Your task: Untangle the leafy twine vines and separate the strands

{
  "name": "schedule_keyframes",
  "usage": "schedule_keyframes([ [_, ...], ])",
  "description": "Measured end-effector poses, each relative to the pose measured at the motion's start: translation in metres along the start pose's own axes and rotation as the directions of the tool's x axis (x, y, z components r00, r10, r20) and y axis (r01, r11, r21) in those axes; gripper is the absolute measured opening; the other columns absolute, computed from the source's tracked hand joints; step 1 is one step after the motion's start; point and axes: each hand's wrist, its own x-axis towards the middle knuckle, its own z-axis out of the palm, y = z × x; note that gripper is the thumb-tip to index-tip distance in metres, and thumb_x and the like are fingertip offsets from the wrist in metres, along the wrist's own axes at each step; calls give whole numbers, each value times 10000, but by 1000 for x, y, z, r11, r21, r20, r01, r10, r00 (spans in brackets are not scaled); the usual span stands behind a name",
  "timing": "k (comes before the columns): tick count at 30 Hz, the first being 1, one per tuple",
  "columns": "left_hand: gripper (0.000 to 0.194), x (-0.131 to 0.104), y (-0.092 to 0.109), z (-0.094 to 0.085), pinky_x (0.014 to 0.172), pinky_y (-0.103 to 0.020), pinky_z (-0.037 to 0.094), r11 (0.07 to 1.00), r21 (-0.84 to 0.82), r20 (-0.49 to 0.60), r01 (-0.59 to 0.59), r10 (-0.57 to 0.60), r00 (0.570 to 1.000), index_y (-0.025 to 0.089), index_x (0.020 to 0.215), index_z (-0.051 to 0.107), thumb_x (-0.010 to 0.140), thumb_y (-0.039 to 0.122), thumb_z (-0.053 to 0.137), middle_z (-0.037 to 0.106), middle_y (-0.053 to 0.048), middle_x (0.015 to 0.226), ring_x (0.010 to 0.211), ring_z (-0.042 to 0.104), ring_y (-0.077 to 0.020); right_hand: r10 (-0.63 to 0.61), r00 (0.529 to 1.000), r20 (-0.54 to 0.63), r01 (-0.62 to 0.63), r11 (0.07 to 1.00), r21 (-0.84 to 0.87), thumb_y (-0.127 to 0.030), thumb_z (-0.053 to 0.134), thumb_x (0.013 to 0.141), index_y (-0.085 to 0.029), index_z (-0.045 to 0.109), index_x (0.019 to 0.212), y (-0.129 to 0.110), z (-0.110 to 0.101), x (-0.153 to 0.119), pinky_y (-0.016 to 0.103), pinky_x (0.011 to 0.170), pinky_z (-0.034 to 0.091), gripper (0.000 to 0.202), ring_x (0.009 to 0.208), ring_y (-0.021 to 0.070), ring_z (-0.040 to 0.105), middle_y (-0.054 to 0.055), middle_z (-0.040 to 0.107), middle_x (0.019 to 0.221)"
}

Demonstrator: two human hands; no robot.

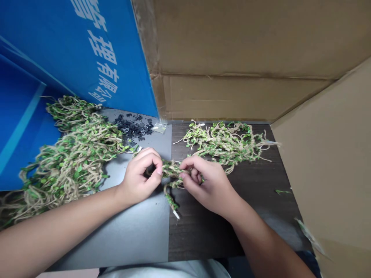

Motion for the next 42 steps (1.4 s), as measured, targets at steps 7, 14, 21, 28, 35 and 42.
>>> schedule_keyframes([
  [7, 147, -1, 0, 1, 746, -322, 415, 999, 35, -13, 1, 0, 1000, 173, 803, 585, 948, 154, 589, 607, -15, 772, 759, 546, -147, 97, 995, -15, -94, 985, 145, -172, 654, 966, -234, 593, 1001, 2, 4, -2, 229, 559, 430, 95, 596, 105, 531, -36, 586, 743],
  [14, 85, -3, 4, 0, 785, -334, 434, 995, 72, -79, -65, 70, 994, 178, 880, 602, 935, 165, 666, 636, -17, 820, 802, 576, -152, 42, 999, -7, -41, 995, 96, -96, 613, 947, -212, 694, 926, 1, 1, 6, 235, 588, 473, 143, 674, 120, 610, 19, 685, 851],
  [21, 110, -5, 5, 1, 799, -365, 411, 979, 136, 57, -150, 143, 988, 189, 908, 675, 946, 288, 703, 657, -36, 840, 820, 571, -175, -24, 997, 73, 11, 985, 175, -227, 621, 1031, -258, 760, 1280, -2, -1, 3, 329, 828, 619, 287, 1165, 249, 714, 108, 740, 1256],
  [28, 179, -4, 0, 3, 799, -359, 388, 987, 160, -20, -11, 14, 1000, 177, 835, 665, 966, 292, 710, 649, -13, 806, 805, 570, -161, -50, 974, 222, -23, 950, 312, -303, 588, 1069, -279, 643, 1495, -3, -6, 4, 532, 1209, 465, 431, 1287, 285, 692, 99, 786, 1248],
  [35, 130, -3, -2, 5, 779, -338, 408, 995, 103, -18, -17, 19, 1000, 169, 839, 644, 964, 198, 661, 632, -9, 785, 770, 562, -145, 74, 967, 245, -187, 858, 479, -396, 627, 1059, -337, 666, 1463, -2, -10, 2, 310, 646, 576, 411, 685, 148, 669, 51, 804, 1151],
  [42, 85, -2, -3, 5, 776, -328, 391, 988, 153, 23, 18, -22, 999, 167, 805, 594, 869, 129, 635, 606, -3, 787, 785, 553, -151, 250, 967, -51, -129, 650, 749, -418, 824, 918, -290, 818, 1063, 4, -10, 4, 314, 762, 581, 193, 866, 178, 674, 51, 757, 992],
])
